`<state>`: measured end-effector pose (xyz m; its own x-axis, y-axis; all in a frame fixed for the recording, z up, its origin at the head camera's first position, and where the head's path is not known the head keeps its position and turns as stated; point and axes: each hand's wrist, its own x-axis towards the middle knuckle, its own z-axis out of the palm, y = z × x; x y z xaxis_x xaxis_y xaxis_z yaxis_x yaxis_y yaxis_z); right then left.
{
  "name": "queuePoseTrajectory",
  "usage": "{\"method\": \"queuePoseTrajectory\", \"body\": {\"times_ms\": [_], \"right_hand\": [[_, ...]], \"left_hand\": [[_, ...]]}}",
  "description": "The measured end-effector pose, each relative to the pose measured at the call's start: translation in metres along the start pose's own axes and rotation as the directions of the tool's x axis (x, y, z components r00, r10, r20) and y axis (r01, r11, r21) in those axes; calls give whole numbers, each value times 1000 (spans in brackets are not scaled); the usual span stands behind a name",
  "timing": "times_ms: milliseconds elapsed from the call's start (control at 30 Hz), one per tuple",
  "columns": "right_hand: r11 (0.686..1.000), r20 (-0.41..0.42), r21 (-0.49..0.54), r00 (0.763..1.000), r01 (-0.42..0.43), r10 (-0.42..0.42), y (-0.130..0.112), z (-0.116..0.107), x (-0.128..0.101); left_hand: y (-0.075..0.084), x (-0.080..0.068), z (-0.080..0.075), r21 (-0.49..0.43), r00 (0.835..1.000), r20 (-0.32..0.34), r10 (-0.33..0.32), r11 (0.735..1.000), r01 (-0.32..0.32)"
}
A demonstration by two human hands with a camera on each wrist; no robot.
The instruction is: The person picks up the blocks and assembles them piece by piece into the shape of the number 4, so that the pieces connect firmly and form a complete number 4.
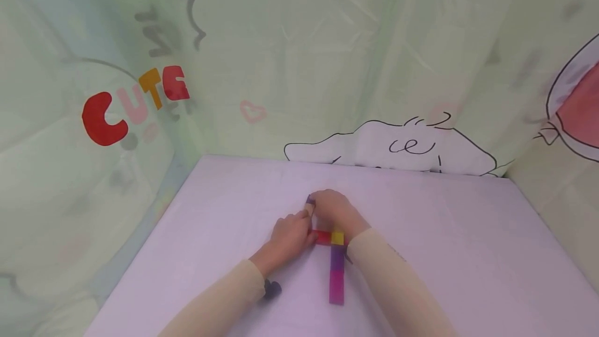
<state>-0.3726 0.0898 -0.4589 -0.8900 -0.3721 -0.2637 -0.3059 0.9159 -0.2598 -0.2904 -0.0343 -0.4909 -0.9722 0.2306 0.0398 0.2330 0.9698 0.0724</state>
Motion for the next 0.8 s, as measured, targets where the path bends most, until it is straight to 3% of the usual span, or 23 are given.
{"method": "queuePoseTrajectory", "body": {"times_ms": [400,800], "right_hand": [[999,27,-3,999,42,-42,4,-1,1],[988,-66,-79,988,132,-138,-3,3,-4]], "left_hand": [[-1,2,4,4,1000,2,6,1000,-6],[-1,-2,0,-24,1000,-22,12,1000,-13]]}}
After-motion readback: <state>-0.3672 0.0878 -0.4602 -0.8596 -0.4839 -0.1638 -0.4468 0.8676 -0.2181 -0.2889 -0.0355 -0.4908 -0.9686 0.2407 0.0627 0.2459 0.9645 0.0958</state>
